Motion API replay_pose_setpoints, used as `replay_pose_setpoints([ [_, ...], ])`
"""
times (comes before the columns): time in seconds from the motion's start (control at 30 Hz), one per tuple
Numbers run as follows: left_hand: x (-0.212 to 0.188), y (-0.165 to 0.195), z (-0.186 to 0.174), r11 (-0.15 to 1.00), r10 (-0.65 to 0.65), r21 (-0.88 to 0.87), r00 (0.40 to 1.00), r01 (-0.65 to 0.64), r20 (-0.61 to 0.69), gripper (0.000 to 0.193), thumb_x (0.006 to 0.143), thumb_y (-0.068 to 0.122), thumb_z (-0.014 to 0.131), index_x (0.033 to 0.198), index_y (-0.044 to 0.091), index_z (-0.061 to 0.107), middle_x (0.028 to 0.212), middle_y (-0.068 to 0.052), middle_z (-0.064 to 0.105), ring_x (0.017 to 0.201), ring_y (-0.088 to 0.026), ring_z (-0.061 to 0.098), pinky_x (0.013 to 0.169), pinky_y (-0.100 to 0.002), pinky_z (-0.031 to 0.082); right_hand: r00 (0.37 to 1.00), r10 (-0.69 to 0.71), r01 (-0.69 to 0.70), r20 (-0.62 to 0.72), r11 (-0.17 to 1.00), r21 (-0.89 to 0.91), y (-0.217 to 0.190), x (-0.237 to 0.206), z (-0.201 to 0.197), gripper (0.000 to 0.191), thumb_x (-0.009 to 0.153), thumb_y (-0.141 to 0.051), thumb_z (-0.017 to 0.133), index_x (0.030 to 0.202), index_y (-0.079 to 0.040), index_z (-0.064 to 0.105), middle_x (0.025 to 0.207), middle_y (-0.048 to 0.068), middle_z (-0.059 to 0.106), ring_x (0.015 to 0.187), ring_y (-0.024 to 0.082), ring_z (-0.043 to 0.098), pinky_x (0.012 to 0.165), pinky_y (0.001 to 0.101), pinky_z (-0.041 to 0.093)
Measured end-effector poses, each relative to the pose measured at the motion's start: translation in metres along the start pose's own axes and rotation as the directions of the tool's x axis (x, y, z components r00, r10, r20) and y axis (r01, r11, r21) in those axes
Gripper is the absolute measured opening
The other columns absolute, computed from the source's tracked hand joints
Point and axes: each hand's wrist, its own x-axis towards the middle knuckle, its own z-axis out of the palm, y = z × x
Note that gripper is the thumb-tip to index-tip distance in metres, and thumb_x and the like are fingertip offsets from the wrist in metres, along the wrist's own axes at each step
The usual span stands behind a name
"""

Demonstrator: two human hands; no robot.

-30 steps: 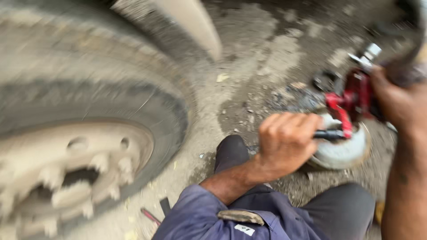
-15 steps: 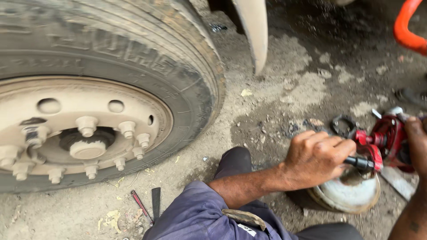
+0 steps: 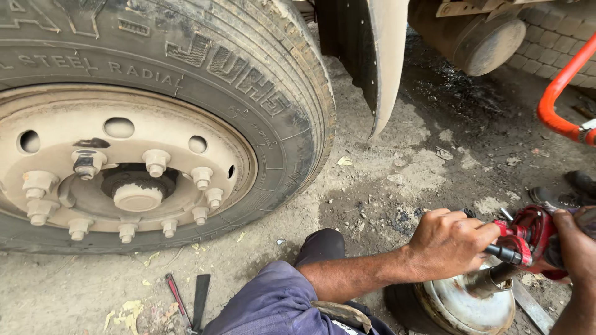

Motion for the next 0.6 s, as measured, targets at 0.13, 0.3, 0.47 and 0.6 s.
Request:
replay_pose_setpoints([
  [0.13,0.0,0.003,-0.005,0.998,0.007,-0.056,1.0,-0.009,-0.027,0.022,0.087,0.023,0.076,0.087,0.009,0.06,0.064,-0.004,0.061,0.058,-0.018,0.063,0.053,-0.032,0.044,0.994,0.105,-0.104,-0.018,0.993,0.051,-0.008,-0.007,-0.003,0.034,0.113,-0.031,0.07,0.094,-0.003,0.062,0.079,0.007,0.064,0.057,0.02,0.06,0.047,0.0383,0.046],
  [0.3,0.002,0.007,-0.006,0.999,-0.004,-0.032,1.0,0.004,-0.017,0.018,0.085,0.021,0.076,0.092,0.01,0.064,0.067,-0.003,0.063,0.062,-0.019,0.065,0.058,-0.032,0.047,0.972,0.22,-0.217,-0.082,0.975,0.044,-0.032,-0.022,-0.006,0.028,0.109,-0.032,0.075,0.104,-0.005,0.071,0.082,0.008,0.067,0.057,0.021,0.06,0.044,0.0399,0.045],
  [0.47,0.004,0.01,-0.004,1.0,-0.018,-0.025,1.0,0.018,-0.011,0.017,0.086,0.02,0.076,0.086,0.012,0.061,0.066,-0.002,0.062,0.063,-0.019,0.063,0.06,-0.033,0.046,0.996,0.027,-0.017,-0.089,0.995,0.101,-0.058,-0.029,-0.007,0.018,0.108,-0.016,0.075,0.105,0.002,0.071,0.091,0.007,0.071,0.073,0.013,0.065,0.068,0.033,0.052],
  [0.6,0.004,0.009,-0.002,1.0,-0.015,-0.018,1.0,0.014,-0.008,0.016,0.089,0.02,0.076,0.088,0.012,0.062,0.066,-0.002,0.061,0.062,-0.018,0.062,0.059,-0.033,0.045,0.994,0.026,-0.022,-0.104,0.999,0.042,-0.069,-0.03,-0.009,0.017,0.106,-0.013,0.076,0.106,0.002,0.071,0.089,0.008,0.071,0.073,0.015,0.067,0.069,0.033,0.054],
])
